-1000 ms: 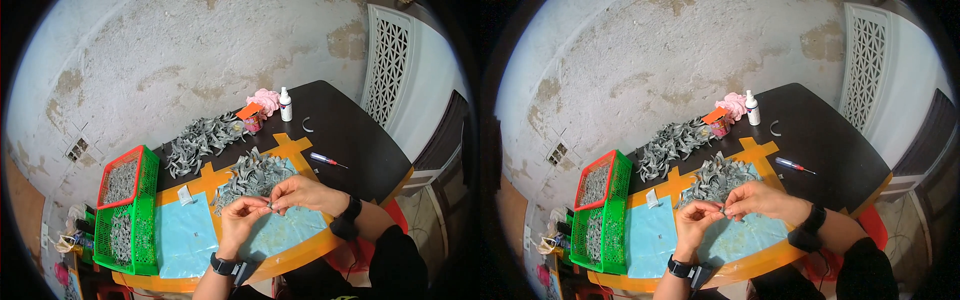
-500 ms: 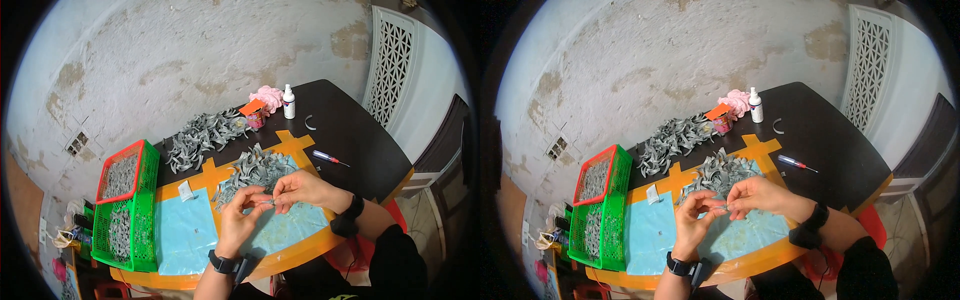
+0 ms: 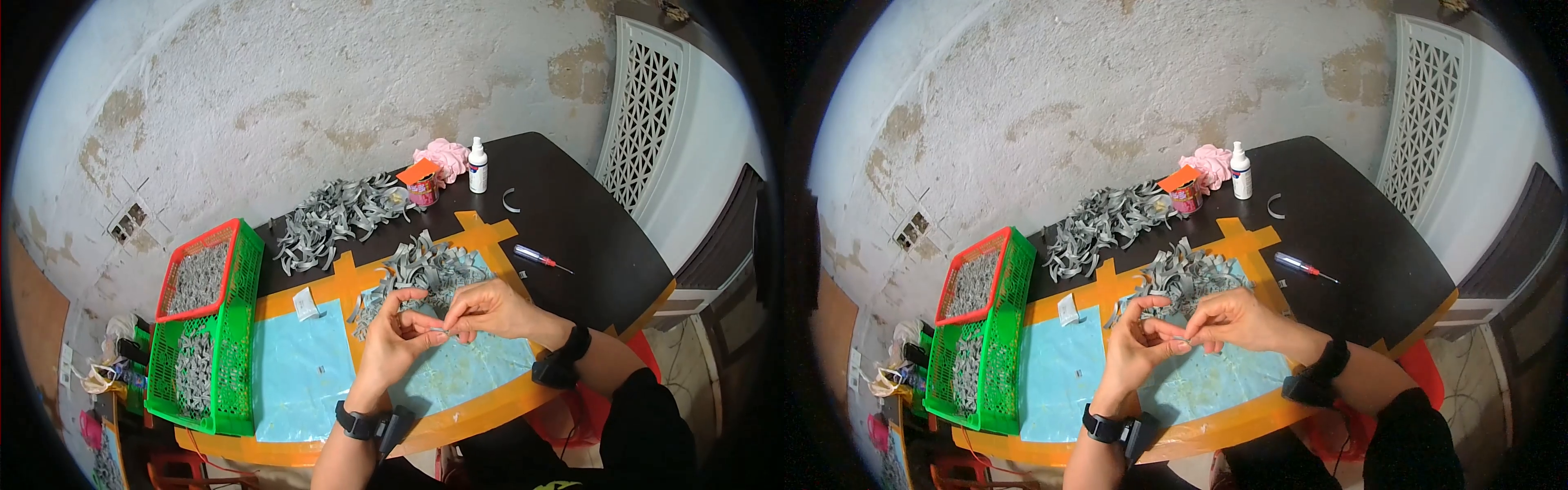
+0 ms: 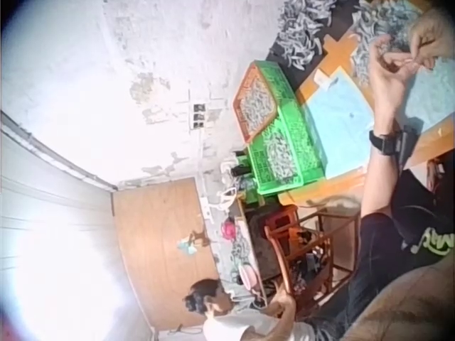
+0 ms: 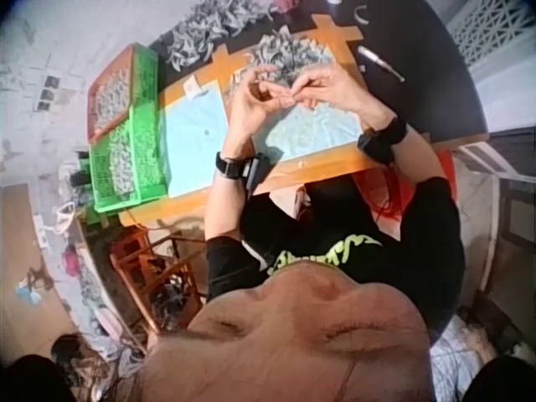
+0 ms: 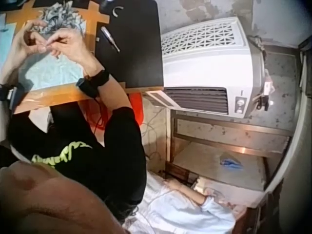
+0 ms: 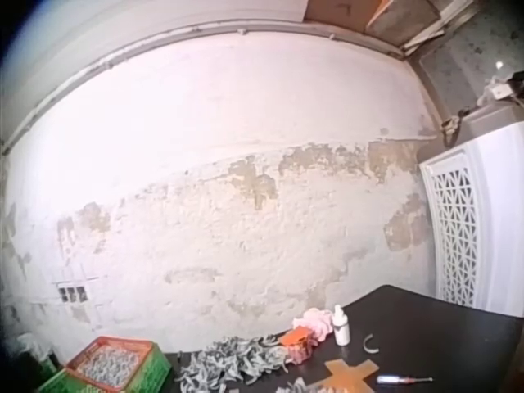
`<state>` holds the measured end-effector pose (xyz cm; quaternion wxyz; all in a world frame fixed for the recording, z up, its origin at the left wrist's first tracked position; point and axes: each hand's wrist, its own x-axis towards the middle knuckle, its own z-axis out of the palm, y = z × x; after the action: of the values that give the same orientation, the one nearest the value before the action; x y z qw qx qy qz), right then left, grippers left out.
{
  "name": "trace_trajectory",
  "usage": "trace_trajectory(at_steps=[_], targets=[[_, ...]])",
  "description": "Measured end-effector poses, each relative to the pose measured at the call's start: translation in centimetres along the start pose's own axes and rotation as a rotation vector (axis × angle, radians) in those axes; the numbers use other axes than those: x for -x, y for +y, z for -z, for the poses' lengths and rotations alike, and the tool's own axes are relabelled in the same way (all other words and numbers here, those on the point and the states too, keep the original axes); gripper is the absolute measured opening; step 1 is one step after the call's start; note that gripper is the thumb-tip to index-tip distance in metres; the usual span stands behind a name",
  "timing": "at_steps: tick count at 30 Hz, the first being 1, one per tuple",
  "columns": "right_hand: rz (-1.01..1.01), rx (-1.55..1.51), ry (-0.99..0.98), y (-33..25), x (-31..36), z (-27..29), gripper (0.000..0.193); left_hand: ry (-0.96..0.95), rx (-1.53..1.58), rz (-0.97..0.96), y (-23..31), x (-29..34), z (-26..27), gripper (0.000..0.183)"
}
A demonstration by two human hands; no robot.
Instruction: Assembling small decorative or functional components for shoes by hand.
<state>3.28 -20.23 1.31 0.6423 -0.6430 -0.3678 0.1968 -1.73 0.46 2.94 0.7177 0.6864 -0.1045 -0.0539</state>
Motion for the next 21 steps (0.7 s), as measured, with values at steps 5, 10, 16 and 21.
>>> trace_trajectory(at_steps=[5, 10, 16, 21], targets=[[0.122, 0.124, -0.025, -0.2, -0.3, 0.0, 0.008, -0.078, -0.001, 0.075, 0.0, -0.1, 0.4, 0.051], [-0.06, -0.149, -0.071, 0.0, 0.0, 0.0, 0.005, -0.12, 0.053, 0.095, 0.3, 0.0, 0.6, 0.049], [-0.096, -0.215, -0.036, 0.2, -0.5, -1.0, 0.007, -0.105, -0.044, 0.077, 0.1, 0.3, 2.1, 0.046], [-0.017, -0.15, 0.024, -1.0, 0.0, -1.1, 0.011, -0.11, 0.23, 0.005, -1.7, -1.0, 1.9, 0.041]])
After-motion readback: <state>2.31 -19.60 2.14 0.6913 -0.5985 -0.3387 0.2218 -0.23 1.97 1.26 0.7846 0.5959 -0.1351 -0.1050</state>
